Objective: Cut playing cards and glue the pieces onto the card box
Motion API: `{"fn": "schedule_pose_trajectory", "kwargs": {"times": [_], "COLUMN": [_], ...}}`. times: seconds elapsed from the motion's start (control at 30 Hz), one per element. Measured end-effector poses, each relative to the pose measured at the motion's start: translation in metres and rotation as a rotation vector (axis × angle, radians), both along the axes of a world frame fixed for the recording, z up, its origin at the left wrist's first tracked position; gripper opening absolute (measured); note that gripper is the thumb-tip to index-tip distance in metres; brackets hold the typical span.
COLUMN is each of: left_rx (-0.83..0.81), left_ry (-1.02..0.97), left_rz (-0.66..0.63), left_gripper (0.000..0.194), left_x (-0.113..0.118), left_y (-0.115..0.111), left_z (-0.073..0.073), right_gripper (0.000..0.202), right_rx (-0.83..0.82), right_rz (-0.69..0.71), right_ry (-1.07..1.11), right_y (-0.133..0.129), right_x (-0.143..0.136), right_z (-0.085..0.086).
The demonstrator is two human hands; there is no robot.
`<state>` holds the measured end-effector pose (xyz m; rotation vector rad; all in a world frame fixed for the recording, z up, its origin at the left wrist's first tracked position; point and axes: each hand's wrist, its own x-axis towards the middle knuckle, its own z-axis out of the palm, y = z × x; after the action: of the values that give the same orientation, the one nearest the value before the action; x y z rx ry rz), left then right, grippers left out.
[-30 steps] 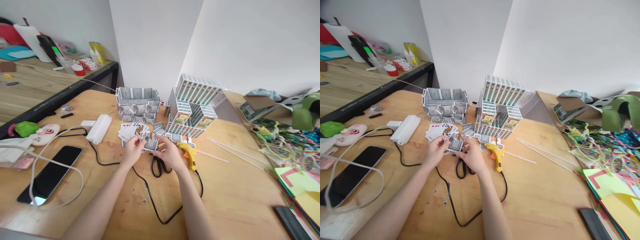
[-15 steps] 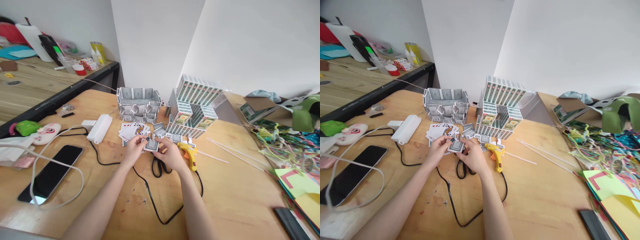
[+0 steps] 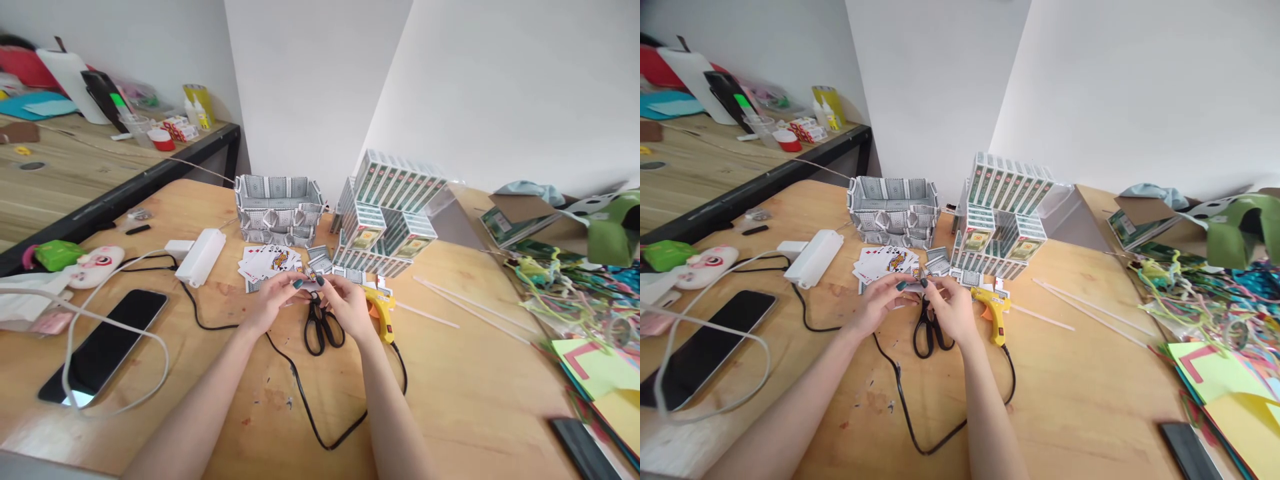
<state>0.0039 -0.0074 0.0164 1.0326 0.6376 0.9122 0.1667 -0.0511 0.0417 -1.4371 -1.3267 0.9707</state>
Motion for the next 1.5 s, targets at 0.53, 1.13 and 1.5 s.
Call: {"fn": "schedule_pose_trajectory", "kwargs": {"times": [0.53, 1.13, 1.5], "left_rx": [0.043, -0.040, -0.054], "left_ry": [-0.004, 0.032, -0.022], "left_rz": [0.117, 0.351, 0.284], "left_gripper": [0.028, 0.038, 0.034], "left_x": [0.002, 0.008, 0.006], "left_y": [0.000, 0.008, 0.010], "left_z": [-0.003, -0.014, -0.018], "right_gripper": [0.053, 0.043, 0.046], "right_rx": [-0.010, -0.584, -0.503], "right_rz": [-0.088, -0.511, -0.686], "right_ry": [-0.054, -1.006, -0.940], "right_y": [-0.001, -0.020, -0.035], "right_x": [0.005, 0.103, 0.064], "right_z": [0.009, -0.043, -0.042]}}
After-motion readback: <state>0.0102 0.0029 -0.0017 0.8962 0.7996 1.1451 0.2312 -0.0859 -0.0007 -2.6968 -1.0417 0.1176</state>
